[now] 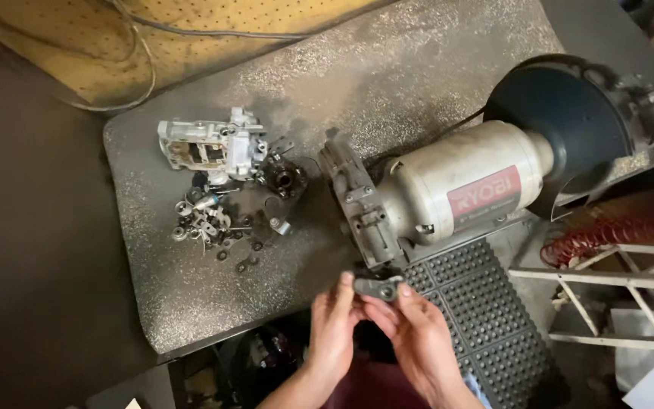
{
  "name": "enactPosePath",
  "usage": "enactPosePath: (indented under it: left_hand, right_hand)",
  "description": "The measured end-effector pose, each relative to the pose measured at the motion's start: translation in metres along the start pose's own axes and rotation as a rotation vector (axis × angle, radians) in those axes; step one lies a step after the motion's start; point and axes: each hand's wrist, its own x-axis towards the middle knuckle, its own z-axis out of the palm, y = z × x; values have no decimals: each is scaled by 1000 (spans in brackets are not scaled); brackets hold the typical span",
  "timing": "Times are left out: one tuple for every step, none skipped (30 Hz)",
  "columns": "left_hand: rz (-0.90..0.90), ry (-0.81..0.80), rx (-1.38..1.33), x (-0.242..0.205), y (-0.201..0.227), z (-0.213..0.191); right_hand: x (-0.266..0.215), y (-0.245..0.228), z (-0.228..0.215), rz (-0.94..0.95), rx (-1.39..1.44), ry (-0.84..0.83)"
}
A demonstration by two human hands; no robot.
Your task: The person uses a bench grinder to smooth and deburr several small metal parts. They handle a cylindrical component, a spring, and a flat bracket, pressing each against the spinning wheel and rotating them to treat different surfaces.
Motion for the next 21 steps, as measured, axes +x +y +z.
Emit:
enactPosePath:
  left_hand:
    - [2,0,-3,3,2,2]
    - [-10,38,21,7,5,3]
    - [-20,81,46,9,9,2]
    - [-16,88,44,10,7,1]
    - [-1,86,45,11,5,1]
    - [14,84,46,11,2,0]
    - [14,92,43,12,-1,-3]
    - [28,103,56,12,-5,-6]
    - [46,107,71,16,-6,-7]
    - [50,107,70,15,-3,-5]
    - [37,86,93,13,0,-4]
    - [24,64,115,11,2,-4]
    - [21,64,115,7,7,-1]
    - [26,55,137,3,12,2]
    - [30,44,158,0,16,5]
    - [27,40,158,3,12,4]
    - [10,53,142,5,10,2]
    - [-7,65,126,7,9,0]
    - [1,63,127,11,7,-1]
    - [-3,47,144,15,6,-2]
    - [-14,37,161,15,2,-5]
  right_hand:
    - [4,1,1,-1,-3,-2]
    - [8,3,3,1,20,-5]
    - [12,7,6,9,42,-10]
    - [13,8,4,15,39,-15]
    - [14,9,3,-2,40,-36]
    - [14,10,1,-18,41,-58]
    - [16,14,-4,-11,36,-58]
    - [18,17,-9,-6,49,-79]
    - [22,18,-11,-8,66,-103]
    - [20,16,-9,-8,65,-107]
    - [17,16,-8,-28,60,-84]
    - [14,16,-7,-49,56,-61]
    - [10,16,-6,-49,56,-59]
    - [7,16,-6,-66,36,-80]
    - [4,15,-6,-86,16,-100]
    - [7,17,-9,-89,17,-96]
    - [9,20,-10,-99,50,-76]
    - [12,23,-11,-108,83,-57]
    - [14,23,-12,-110,84,-64]
    - [17,24,-12,-114,78,-66]
    - [15,26,-16,-113,70,-59]
